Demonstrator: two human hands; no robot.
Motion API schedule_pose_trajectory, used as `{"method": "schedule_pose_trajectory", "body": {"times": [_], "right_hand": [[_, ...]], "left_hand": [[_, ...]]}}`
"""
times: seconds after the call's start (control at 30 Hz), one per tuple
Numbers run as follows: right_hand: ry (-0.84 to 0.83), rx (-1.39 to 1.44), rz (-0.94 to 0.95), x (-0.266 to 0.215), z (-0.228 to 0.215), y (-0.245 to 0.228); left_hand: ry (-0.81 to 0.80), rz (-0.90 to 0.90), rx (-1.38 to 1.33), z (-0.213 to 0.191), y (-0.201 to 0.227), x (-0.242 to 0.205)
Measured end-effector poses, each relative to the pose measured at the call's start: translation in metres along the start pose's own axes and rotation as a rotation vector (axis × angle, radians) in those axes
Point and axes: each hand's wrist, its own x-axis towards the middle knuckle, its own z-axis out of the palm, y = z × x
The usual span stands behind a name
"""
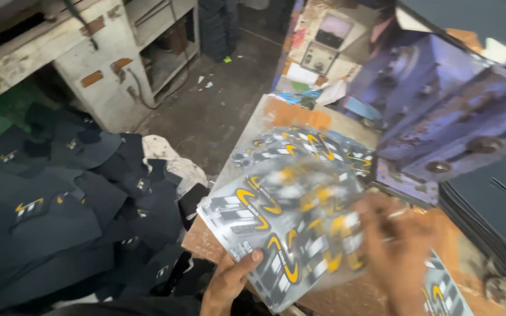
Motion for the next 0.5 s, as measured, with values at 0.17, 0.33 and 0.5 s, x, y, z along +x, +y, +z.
{"method": "schedule_pose_trajectory", "body": {"times": [0.17,0.33,0.5], "right_hand": [[0.18,-0.566,-0.532,0.036,-0.002,-0.021],[-0.069,-0.433,-0.48,0.013,0.019,-0.025],[-0.169,-0.181,-0.598,-0.006,0.051,-0.042]], "left_hand": [[-0.164,0.162,-0.159,-0.027,0.012,-0.002],[0.014,0.113,0.02,-0.024,0.025,-0.007],[-0.031,0.209,0.155,0.001,0.029,-0.007]]}}
